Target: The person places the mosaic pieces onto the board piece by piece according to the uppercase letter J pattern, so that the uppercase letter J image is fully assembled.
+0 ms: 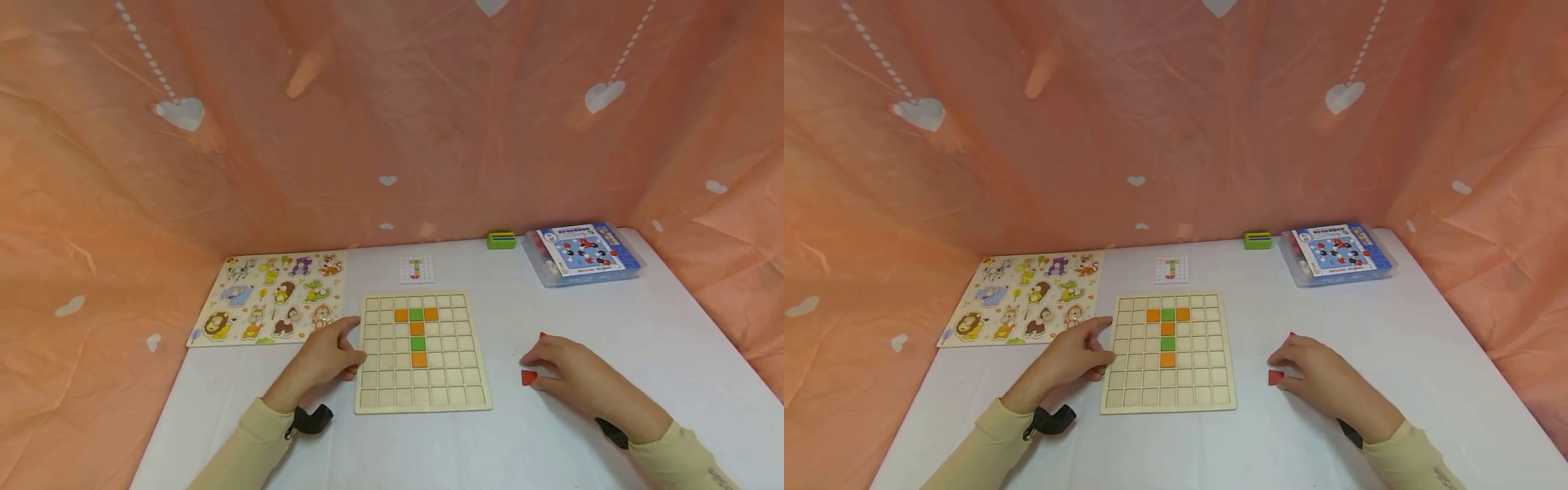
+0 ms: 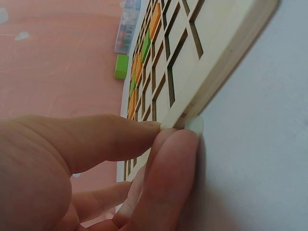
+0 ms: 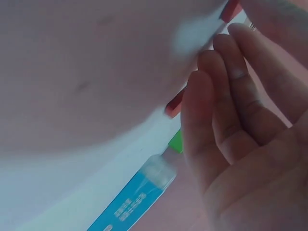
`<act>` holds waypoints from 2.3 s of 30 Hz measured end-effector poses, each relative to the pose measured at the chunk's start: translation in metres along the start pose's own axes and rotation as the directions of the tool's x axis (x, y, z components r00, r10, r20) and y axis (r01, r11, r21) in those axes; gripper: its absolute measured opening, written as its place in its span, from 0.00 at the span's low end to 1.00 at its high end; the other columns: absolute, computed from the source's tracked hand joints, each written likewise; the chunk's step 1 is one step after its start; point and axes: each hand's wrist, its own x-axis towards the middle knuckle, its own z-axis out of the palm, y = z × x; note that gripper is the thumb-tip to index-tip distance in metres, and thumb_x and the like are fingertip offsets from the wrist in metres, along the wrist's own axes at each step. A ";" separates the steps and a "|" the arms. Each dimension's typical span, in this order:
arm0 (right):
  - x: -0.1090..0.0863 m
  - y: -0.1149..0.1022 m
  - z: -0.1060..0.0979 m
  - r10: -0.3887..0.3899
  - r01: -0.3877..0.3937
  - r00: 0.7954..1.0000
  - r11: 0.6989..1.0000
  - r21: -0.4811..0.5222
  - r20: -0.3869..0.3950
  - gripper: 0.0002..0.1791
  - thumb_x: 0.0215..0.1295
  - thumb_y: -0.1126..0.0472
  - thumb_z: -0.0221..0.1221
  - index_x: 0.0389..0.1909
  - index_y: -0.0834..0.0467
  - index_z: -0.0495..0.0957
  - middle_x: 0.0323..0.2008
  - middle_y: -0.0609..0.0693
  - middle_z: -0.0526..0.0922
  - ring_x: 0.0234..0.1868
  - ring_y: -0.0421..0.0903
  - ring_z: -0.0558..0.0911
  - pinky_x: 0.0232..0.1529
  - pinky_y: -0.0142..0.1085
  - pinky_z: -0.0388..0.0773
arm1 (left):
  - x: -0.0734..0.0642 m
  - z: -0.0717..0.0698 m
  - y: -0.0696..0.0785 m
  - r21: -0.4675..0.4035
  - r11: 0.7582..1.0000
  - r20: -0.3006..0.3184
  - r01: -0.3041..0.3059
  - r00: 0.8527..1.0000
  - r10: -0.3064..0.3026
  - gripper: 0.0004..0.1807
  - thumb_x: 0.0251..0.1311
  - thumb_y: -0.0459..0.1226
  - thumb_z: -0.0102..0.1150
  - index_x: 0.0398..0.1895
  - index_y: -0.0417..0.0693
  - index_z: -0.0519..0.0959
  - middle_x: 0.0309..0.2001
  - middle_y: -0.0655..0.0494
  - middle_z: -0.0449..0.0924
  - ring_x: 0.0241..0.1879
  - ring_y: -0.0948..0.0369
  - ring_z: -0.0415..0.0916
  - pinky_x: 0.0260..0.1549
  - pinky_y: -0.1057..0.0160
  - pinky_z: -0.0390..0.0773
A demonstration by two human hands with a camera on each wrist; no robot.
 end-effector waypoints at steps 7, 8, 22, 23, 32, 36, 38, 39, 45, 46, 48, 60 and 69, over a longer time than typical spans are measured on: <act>0.009 -0.008 0.001 -0.025 0.024 0.999 0.999 -0.044 -0.021 0.12 0.60 0.57 0.79 0.40 0.42 0.88 0.41 0.32 0.83 0.46 0.37 0.82 0.53 0.43 0.87 | 0.000 0.001 -0.001 -0.002 1.000 -0.011 0.007 1.000 -0.007 0.42 0.63 0.32 0.73 0.81 0.46 0.68 0.28 0.50 0.84 0.22 0.60 0.84 0.26 0.61 0.88; 0.009 -0.008 0.001 -0.019 0.017 1.000 0.999 -0.048 -0.022 0.11 0.59 0.57 0.79 0.40 0.43 0.88 0.40 0.32 0.83 0.46 0.36 0.82 0.53 0.43 0.87 | 0.001 0.001 -0.001 -0.004 1.000 -0.014 0.011 1.000 -0.011 0.42 0.63 0.32 0.73 0.81 0.47 0.68 0.28 0.50 0.84 0.22 0.60 0.84 0.26 0.61 0.89; 0.012 -0.009 0.004 -0.036 0.033 0.998 0.998 -0.046 -0.053 0.12 0.60 0.63 0.76 0.36 0.41 0.86 0.37 0.30 0.81 0.42 0.33 0.80 0.50 0.40 0.87 | -0.001 0.000 0.000 -0.014 1.000 -0.007 0.007 1.000 -0.007 0.42 0.64 0.31 0.73 0.82 0.45 0.68 0.29 0.49 0.83 0.23 0.60 0.84 0.26 0.63 0.89; 0.014 -0.009 0.004 -0.041 0.039 0.998 0.998 -0.046 -0.047 0.12 0.60 0.62 0.76 0.36 0.41 0.86 0.37 0.30 0.80 0.42 0.32 0.79 0.50 0.40 0.86 | -0.001 0.000 0.000 -0.015 1.000 -0.006 0.005 1.000 -0.005 0.42 0.64 0.31 0.72 0.82 0.45 0.68 0.29 0.49 0.83 0.23 0.60 0.83 0.26 0.63 0.89; 0.046 -0.037 0.003 -0.156 0.152 0.986 0.986 -0.070 -0.054 0.08 0.63 0.62 0.74 0.34 0.44 0.87 0.36 0.34 0.81 0.41 0.35 0.80 0.47 0.39 0.85 | 0.000 0.000 -0.001 -0.011 1.000 -0.008 -0.001 1.000 0.001 0.42 0.64 0.31 0.72 0.82 0.46 0.68 0.29 0.50 0.83 0.23 0.60 0.83 0.26 0.63 0.89; 0.068 -0.059 0.010 -0.197 0.195 0.980 0.979 -0.063 -0.028 0.07 0.63 0.62 0.74 0.33 0.45 0.87 0.35 0.36 0.80 0.40 0.35 0.76 0.43 0.34 0.81 | 0.000 0.000 -0.001 -0.011 1.000 -0.004 -0.004 1.000 0.004 0.42 0.64 0.32 0.73 0.82 0.46 0.68 0.28 0.50 0.83 0.23 0.60 0.83 0.27 0.62 0.89; 0.077 -0.071 0.016 -0.191 0.191 0.982 0.981 -0.040 -0.005 0.07 0.64 0.61 0.74 0.33 0.45 0.88 0.35 0.36 0.80 0.40 0.35 0.75 0.43 0.33 0.80 | 0.001 0.000 -0.001 -0.016 1.000 0.001 -0.004 1.000 0.004 0.42 0.64 0.31 0.72 0.82 0.46 0.68 0.28 0.50 0.83 0.23 0.61 0.83 0.27 0.62 0.89; 0.082 -0.077 0.019 -0.190 0.190 0.982 0.981 -0.030 0.005 0.06 0.64 0.60 0.74 0.33 0.45 0.87 0.35 0.36 0.80 0.40 0.35 0.75 0.43 0.34 0.80 | 0.001 0.001 -0.001 -0.019 1.000 0.003 -0.005 1.000 0.005 0.42 0.64 0.31 0.72 0.82 0.46 0.68 0.28 0.50 0.83 0.23 0.61 0.83 0.27 0.62 0.89; 0.097 -0.108 0.037 -0.248 0.248 0.969 0.969 -0.006 0.011 0.04 0.65 0.57 0.75 0.34 0.48 0.89 0.36 0.38 0.82 0.39 0.36 0.77 0.45 0.34 0.83 | 0.001 0.001 0.001 -0.007 1.000 0.003 -0.011 1.000 0.011 0.42 0.64 0.31 0.72 0.82 0.45 0.68 0.27 0.51 0.84 0.22 0.61 0.83 0.27 0.62 0.89; 0.097 -0.112 0.039 -0.264 0.264 0.964 0.964 -0.007 0.006 0.03 0.65 0.57 0.75 0.34 0.48 0.89 0.35 0.38 0.82 0.38 0.35 0.76 0.43 0.33 0.82 | 0.001 0.001 0.001 -0.005 1.000 0.002 -0.011 1.000 0.011 0.42 0.64 0.31 0.72 0.82 0.45 0.68 0.27 0.51 0.83 0.22 0.61 0.83 0.27 0.62 0.89; 0.097 -0.118 0.044 -0.290 0.290 0.957 0.957 -0.009 0.003 0.04 0.65 0.56 0.75 0.33 0.48 0.89 0.34 0.39 0.81 0.37 0.35 0.75 0.41 0.31 0.81 | 0.000 0.000 0.001 -0.006 1.000 0.003 -0.011 1.000 0.011 0.42 0.64 0.31 0.72 0.82 0.45 0.68 0.27 0.51 0.83 0.22 0.61 0.83 0.27 0.62 0.89; 0.094 -0.130 0.055 -0.326 0.327 0.945 0.944 -0.048 0.035 0.05 0.64 0.60 0.75 0.32 0.47 0.88 0.35 0.38 0.81 0.39 0.36 0.77 0.41 0.32 0.81 | 0.000 0.000 0.000 0.001 1.000 -0.006 -0.002 1.000 0.002 0.42 0.64 0.32 0.73 0.82 0.46 0.68 0.27 0.51 0.83 0.22 0.61 0.83 0.26 0.62 0.88; 0.094 -0.131 0.057 -0.328 0.330 0.944 0.940 -0.086 0.037 0.05 0.63 0.60 0.75 0.31 0.47 0.88 0.34 0.38 0.81 0.40 0.37 0.79 0.41 0.33 0.83 | 0.000 0.000 -0.001 -0.011 1.000 -0.001 -0.002 1.000 0.002 0.42 0.64 0.31 0.73 0.82 0.45 0.68 0.27 0.51 0.83 0.22 0.61 0.83 0.27 0.62 0.89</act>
